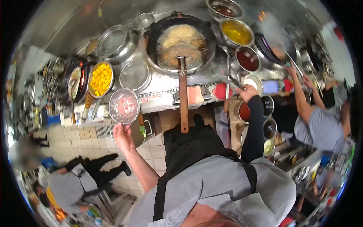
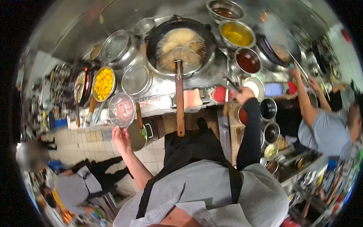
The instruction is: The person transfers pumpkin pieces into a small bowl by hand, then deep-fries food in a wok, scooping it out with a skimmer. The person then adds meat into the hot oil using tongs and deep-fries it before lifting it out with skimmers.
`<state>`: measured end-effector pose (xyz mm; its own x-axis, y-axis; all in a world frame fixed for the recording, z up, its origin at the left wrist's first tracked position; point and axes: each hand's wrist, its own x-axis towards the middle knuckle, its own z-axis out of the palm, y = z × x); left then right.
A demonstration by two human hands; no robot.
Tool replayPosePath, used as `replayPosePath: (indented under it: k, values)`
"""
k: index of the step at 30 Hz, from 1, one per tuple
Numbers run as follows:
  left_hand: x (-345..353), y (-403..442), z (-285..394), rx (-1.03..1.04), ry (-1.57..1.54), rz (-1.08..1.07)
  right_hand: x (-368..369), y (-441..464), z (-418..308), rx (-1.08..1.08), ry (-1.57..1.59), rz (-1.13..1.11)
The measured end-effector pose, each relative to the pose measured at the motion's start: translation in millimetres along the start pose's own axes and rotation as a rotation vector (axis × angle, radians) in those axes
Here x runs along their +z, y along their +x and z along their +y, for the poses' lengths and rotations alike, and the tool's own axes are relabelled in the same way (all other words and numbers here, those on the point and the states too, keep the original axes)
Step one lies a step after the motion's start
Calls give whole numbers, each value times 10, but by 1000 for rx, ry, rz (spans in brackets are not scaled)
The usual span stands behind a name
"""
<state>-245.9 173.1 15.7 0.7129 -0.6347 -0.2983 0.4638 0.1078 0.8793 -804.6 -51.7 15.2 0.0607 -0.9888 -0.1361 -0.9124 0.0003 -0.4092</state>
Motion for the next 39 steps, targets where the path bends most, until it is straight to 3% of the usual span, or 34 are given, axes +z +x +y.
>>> replayPosePath:
  k: [2, 4, 8, 10, 12, 16, 18, 19, 20, 21, 22, 23, 24, 25, 29, 32, 34, 39]
  values:
    - [29, 197, 31, -36, 1, -79, 426, 130, -48, 141, -30, -187]
    - [97, 417, 27, -84, 9, -173, 760, 209, -276, 107, -144, -185]
    - [569, 622, 128, -154, 90, -449, 1694, 250, -191, 259, -6, 78]
    - [685, 611, 138, -170, 143, -555, 1614, -187, -526, 341, -5, 325]
    - [842, 416, 107, -236, 147, -706, 1997, -699, -626, 431, -180, 712]
    - [965, 56, -245, -483, 234, -980, 2828, -2352, -752, 620, 391, 179]
    - [1052, -273, -363, -577, 277, -1068, 3414, -3244, -752, 653, 523, -236]
    - [1108, -457, -439, -646, 296, -1115, 3526, -3761, -870, 662, 494, -187]
    - [1156, -604, -523, -683, 323, -1202, 3767, -4145, -852, 711, 369, -350]
    - [1179, -740, -607, -717, 348, -1286, 3851, -4654, -931, 822, 443, -200]
    - [1197, -879, -677, -749, 374, -1366, 3457, -5008, -1232, 1018, 507, -128]
    - [1221, -1028, -735, -778, 381, -1429, 3920, -5409, -1151, 1123, 502, -99]
    - [1252, -1161, -785, -809, 384, -1488, 4270, -5766, -1104, 1083, 494, -119]
    - [1245, -1308, -830, -836, 392, -1542, 4171, -5980, -1220, 1156, 447, -204]
    - [1081, -1924, -876, -852, 501, -1658, 4040, -6516, -1587, 1297, 494, 8]
    - [702, -2345, -965, -833, 697, -1705, 4417, -6757, -1760, 1329, 650, 325]
    - [267, -2657, -1075, -923, 808, -1759, 4417, -6822, -1944, 1340, 724, 180]
    - [-1192, -3606, -1453, -1153, 983, -2027, 4789, -7277, -2329, 1089, 869, 5]
